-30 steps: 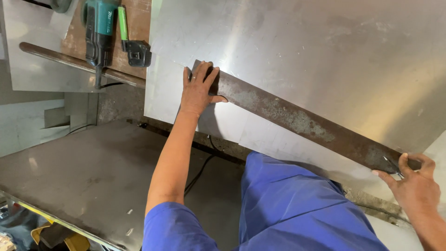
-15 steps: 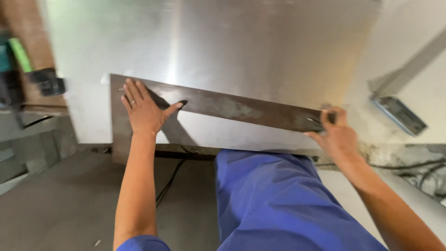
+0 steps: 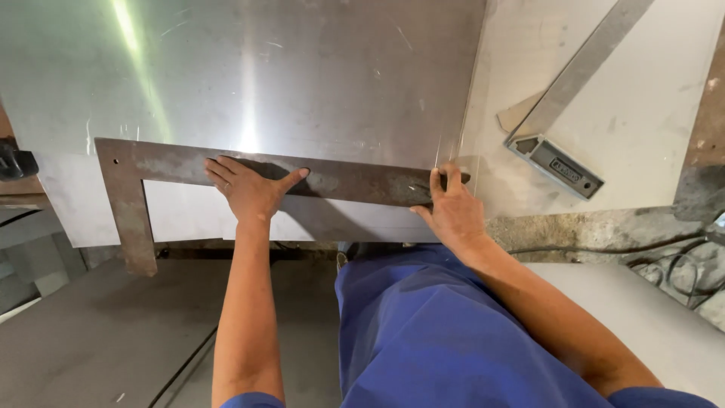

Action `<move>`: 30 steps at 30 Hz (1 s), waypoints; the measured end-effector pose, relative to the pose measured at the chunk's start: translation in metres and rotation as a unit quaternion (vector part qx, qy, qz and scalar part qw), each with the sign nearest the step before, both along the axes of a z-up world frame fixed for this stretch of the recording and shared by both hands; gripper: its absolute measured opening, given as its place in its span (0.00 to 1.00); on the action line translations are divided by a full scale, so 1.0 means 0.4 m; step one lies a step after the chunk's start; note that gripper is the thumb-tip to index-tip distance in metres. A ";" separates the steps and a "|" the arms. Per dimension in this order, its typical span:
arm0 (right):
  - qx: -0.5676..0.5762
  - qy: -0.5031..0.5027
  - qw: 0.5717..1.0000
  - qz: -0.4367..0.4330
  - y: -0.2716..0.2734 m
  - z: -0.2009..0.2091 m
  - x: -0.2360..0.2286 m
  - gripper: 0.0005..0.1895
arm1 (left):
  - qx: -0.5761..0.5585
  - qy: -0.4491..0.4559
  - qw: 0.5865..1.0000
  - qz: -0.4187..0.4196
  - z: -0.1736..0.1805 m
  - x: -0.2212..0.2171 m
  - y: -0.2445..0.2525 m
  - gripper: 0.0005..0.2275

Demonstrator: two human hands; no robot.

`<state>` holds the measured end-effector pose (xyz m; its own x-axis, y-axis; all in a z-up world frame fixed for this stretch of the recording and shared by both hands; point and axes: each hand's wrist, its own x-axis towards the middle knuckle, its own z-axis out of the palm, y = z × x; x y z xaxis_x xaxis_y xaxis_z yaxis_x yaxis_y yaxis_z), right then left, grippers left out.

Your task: Using a square, measuring tape, and a marker to measure and mark metal sheets in a fabrication shop.

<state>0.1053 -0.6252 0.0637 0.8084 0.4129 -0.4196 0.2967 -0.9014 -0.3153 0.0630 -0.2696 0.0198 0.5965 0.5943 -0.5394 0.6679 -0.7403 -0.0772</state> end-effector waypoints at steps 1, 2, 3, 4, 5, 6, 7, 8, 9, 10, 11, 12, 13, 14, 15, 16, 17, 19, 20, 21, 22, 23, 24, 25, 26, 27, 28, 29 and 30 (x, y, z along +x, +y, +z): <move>0.001 -0.003 1.000 0.004 -0.004 -0.004 0.004 0.42 | 0.001 -0.003 1.000 0.004 0.008 0.006 -0.003 0.74; 0.002 0.002 1.000 0.006 -0.005 -0.008 0.003 0.42 | -0.012 0.012 1.000 0.016 0.018 0.009 -0.001 0.74; 0.003 0.007 1.000 0.008 -0.007 -0.013 0.002 0.43 | -0.024 0.026 0.999 0.027 0.026 0.014 -0.001 0.73; 0.001 0.011 1.000 0.007 -0.016 -0.017 -0.006 0.43 | -0.026 0.030 0.999 0.026 0.024 0.007 -0.003 0.73; 0.021 -0.008 1.000 0.015 -0.025 -0.021 -0.013 0.43 | -0.030 0.013 0.999 0.028 0.021 0.001 -0.006 0.73; 0.043 -0.031 0.998 0.025 -0.032 -0.027 -0.009 0.43 | -0.032 -0.008 0.999 0.033 0.017 0.003 -0.006 0.74; 0.041 -0.032 0.998 0.027 -0.033 -0.024 -0.007 0.43 | -0.033 -0.008 0.999 0.034 0.021 0.006 -0.011 0.74; 0.032 -0.024 0.999 0.030 -0.028 -0.024 -0.001 0.43 | -0.035 -0.013 0.998 0.041 0.028 0.009 -0.010 0.74; 0.022 -0.017 0.999 0.034 -0.020 -0.024 0.004 0.43 | -0.038 -0.018 0.998 0.048 0.036 0.011 -0.007 0.74; 0.022 -0.014 0.999 0.040 -0.026 -0.022 0.001 0.43 | -0.038 -0.016 0.998 0.054 0.031 0.007 -0.011 0.74; 0.017 -0.017 0.999 0.047 -0.029 -0.019 -0.003 0.43 | -0.039 -0.023 0.998 0.050 0.027 0.002 -0.013 0.74; 0.017 -0.025 0.998 0.061 -0.025 -0.021 0.011 0.44 | -0.036 -0.036 0.997 0.052 0.024 0.005 -0.008 0.74; 0.021 -0.029 0.997 0.074 -0.034 -0.017 -0.001 0.44 | -0.032 -0.040 0.997 0.065 0.023 0.006 -0.017 0.74; 0.036 -0.078 0.992 0.089 -0.028 -0.021 0.002 0.43 | -0.029 -0.022 0.999 0.030 0.026 0.009 -0.010 0.73; 0.053 -0.127 0.985 0.103 -0.018 -0.025 0.006 0.42 | -0.026 -0.003 1.000 -0.003 0.030 0.011 0.002 0.73; 0.065 -0.128 0.982 0.126 -0.016 -0.024 0.004 0.42 | -0.017 -0.006 1.000 0.021 0.043 0.015 0.002 0.73; 0.042 -0.108 0.987 0.109 -0.012 -0.025 0.003 0.42 | -0.023 0.010 0.999 0.025 0.054 0.019 0.005 0.73; 0.015 -0.092 0.990 0.108 -0.022 -0.026 -0.009 0.42 | -0.035 0.021 0.998 0.044 0.071 0.018 -0.003 0.72; 0.016 -0.104 0.988 0.109 -0.024 -0.032 -0.009 0.41 | -0.046 0.011 0.997 0.060 0.082 0.019 -0.003 0.73; 0.018 -0.115 0.987 0.111 -0.025 -0.038 -0.006 0.41 | -0.057 0.002 0.996 0.075 0.092 0.023 -0.002 0.74; 0.020 -0.120 0.984 0.128 -0.023 -0.037 -0.006 0.41 | -0.057 -0.004 0.994 0.091 0.093 0.022 0.001 0.74; 0.015 -0.121 0.985 0.123 -0.020 -0.038 -0.004 0.41 | -0.068 -0.006 0.993 0.091 0.093 0.022 0.004 0.74; 0.007 -0.120 0.986 0.119 -0.022 -0.036 -0.008 0.41 | -0.082 -0.006 0.993 0.090 0.092 0.018 0.003 0.73; 0.007 -0.122 0.983 0.135 -0.020 -0.040 -0.009 0.41 | -0.083 -0.010 0.991 0.106 0.100 0.015 0.006 0.73; -0.018 -0.116 0.985 0.130 -0.019 -0.043 -0.012 0.41 | -0.096 -0.018 0.989 0.107 0.108 0.013 0.010 0.73; -0.043 -0.111 0.985 0.125 -0.019 -0.047 -0.011 0.42 | -0.109 -0.026 0.988 0.107 0.116 0.014 0.013 0.73; -0.045 -0.116 0.983 0.137 -0.015 -0.047 -0.006 0.42 | -0.111 -0.033 0.986 0.119 0.123 0.011 0.017 0.73; -0.064 -0.114 0.983 0.130 -0.011 -0.048 0.001 0.42 | -0.118 -0.036 0.985 0.120 0.129 0.009 0.021 0.73; -0.084 -0.112 0.983 0.122 -0.012 -0.045 0.006 0.42 | -0.128 -0.038 0.984 0.120 0.137 0.008 0.021 0.72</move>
<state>0.1077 -0.6301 0.0457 0.7742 0.5451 -0.3217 0.5547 -0.8291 -0.0699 0.0663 -0.2612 0.0745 0.4997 0.5744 -0.6483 0.8227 -0.5489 0.1479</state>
